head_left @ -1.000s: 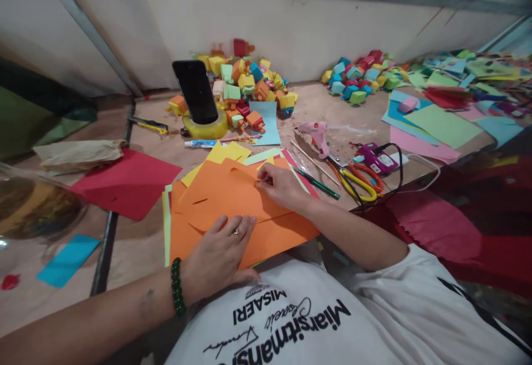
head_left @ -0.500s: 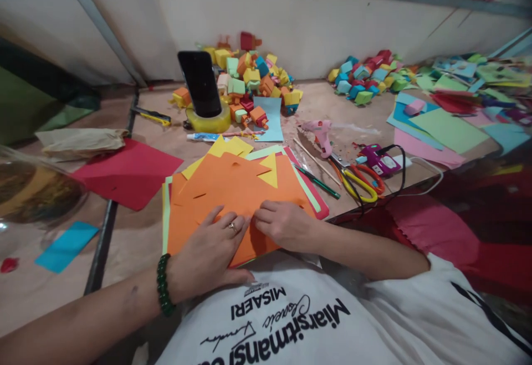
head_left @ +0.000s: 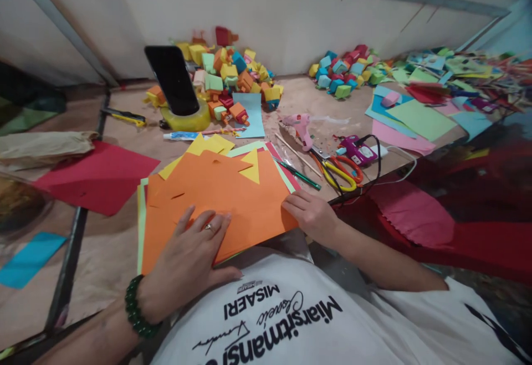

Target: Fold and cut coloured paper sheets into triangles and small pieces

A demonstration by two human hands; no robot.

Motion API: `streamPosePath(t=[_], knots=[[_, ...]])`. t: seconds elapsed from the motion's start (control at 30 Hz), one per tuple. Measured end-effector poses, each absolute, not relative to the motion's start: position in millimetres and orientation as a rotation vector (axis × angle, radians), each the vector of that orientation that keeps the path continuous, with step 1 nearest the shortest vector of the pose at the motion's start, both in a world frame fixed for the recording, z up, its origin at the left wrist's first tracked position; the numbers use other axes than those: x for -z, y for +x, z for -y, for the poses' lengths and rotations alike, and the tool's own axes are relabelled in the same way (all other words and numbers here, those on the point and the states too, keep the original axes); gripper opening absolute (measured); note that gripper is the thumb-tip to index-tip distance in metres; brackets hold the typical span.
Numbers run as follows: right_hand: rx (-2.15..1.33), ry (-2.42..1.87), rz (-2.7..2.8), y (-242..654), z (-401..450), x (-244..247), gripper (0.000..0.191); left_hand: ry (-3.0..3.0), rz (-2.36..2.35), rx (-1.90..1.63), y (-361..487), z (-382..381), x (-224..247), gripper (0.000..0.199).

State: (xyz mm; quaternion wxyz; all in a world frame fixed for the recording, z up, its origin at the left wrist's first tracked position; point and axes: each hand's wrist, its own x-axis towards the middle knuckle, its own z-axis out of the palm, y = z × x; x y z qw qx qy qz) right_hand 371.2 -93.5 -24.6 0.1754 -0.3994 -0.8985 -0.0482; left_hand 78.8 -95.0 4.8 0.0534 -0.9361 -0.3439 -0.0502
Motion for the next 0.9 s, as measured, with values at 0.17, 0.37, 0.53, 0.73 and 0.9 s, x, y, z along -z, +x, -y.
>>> streamPosePath(t=[0.17,0.37,0.53,0.73,0.9], knots=[[0.195,-1.111,2.562,378.6,93.1,33.8,0.029,-2.757,1.214,0.208,75.0,106.5,5.6,0.081],[0.141,-1.134,2.523,385.4,93.7,45.8,0.031,-2.635,1.485,0.257,58.9,124.4,19.4,0.067],[0.268,-1.159,2.474,376.2,96.7,34.3,0.033,-2.528,1.557,0.32,62.6,133.5,22.8,0.063],[0.395,-1.31,2.581,362.1,103.0,19.9,0.031,-2.447,1.456,0.314,78.0,132.7,10.3,0.068],[0.467,-1.43,2.527,381.9,109.3,24.2,0.023,-2.44,1.363,0.411,72.8,128.3,13.4,0.063]])
